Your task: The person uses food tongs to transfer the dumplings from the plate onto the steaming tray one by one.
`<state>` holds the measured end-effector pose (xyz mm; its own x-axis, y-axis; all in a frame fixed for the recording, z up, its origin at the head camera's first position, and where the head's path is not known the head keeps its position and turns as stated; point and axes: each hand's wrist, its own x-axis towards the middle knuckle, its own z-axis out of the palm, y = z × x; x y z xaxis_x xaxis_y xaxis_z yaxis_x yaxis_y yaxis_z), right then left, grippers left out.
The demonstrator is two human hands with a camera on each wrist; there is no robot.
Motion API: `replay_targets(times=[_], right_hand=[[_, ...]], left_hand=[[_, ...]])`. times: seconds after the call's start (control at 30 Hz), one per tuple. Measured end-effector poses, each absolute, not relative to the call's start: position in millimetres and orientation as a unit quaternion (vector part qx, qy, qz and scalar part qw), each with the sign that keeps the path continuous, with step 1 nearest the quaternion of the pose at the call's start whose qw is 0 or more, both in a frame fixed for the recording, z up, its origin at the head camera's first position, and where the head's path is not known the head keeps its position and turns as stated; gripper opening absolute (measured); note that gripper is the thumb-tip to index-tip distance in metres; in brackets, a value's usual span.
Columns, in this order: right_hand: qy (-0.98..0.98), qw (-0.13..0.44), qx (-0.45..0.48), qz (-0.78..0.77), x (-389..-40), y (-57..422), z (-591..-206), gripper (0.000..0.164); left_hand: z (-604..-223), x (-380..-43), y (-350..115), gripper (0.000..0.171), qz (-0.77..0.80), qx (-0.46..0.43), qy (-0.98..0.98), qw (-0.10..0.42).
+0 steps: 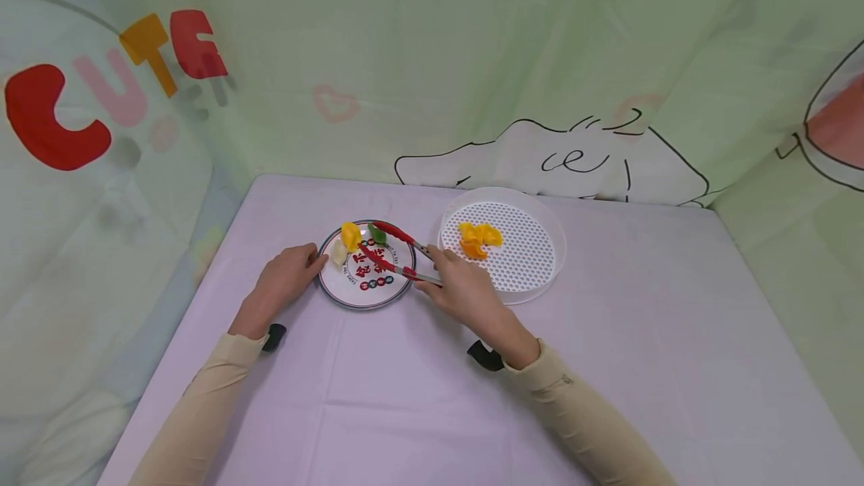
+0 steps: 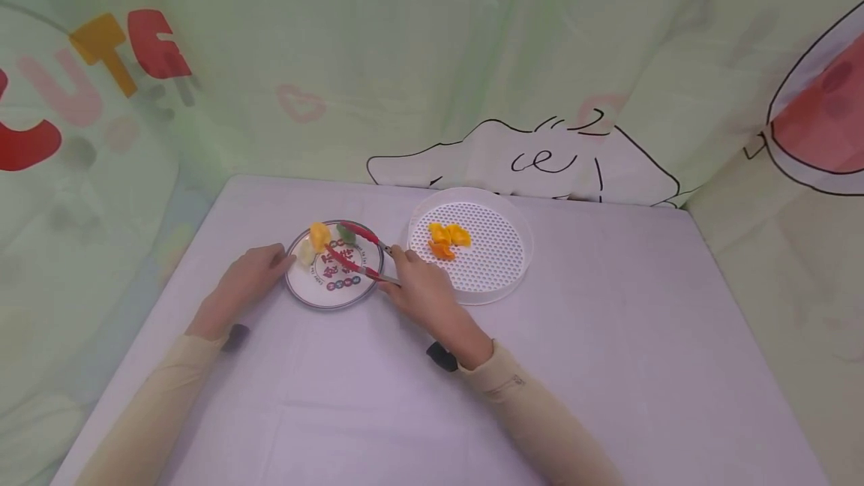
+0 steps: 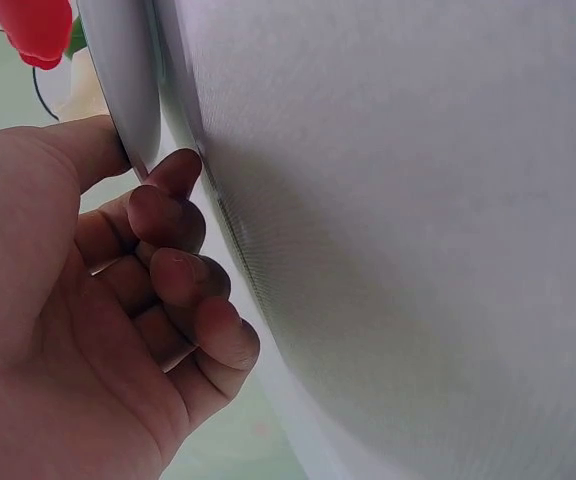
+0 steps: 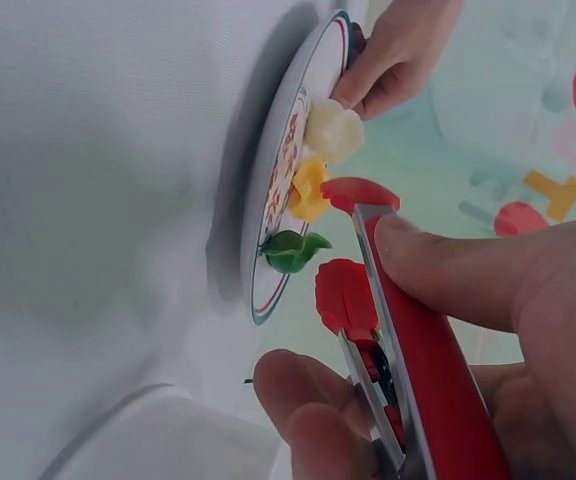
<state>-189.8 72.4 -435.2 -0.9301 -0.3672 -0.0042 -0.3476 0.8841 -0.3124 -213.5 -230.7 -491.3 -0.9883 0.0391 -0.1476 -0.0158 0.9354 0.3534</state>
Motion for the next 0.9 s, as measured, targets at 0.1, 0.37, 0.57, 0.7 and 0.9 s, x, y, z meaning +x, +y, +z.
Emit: replay_targets(times=[0.1,0.37,0.57,0.7,0.9], right_hand=[[0.970,0.020,-0.188,-0.150,-189.6,71.3,-437.5,0.063],[0.971,-0.003,-0.193,-0.144,-190.4,69.0,-441.0,0.058],[0.970,-0.015,-0.196,-0.143,-191.2,68.0,-441.9,0.051],[0.968,-0.021,-0.200,-0.150,-190.9,68.2,-440.3,0.049],[0.965,-0.026,-0.209,-0.156,-189.2,70.1,-437.3,0.046]], left_hand=[[-491.5,-213.7,-230.1,0.031,0.179,0.005,0.981,0.077],[-491.7,-214.3,-229.9,0.031,0.179,0.003,0.981,0.078],[-489.9,-214.4,-228.9,0.031,0.180,0.001,0.980,0.085],[-489.5,-214.5,-228.8,0.031,0.182,0.000,0.979,0.088],[-491.3,-214.4,-230.0,0.031,0.179,-0.003,0.980,0.084]])
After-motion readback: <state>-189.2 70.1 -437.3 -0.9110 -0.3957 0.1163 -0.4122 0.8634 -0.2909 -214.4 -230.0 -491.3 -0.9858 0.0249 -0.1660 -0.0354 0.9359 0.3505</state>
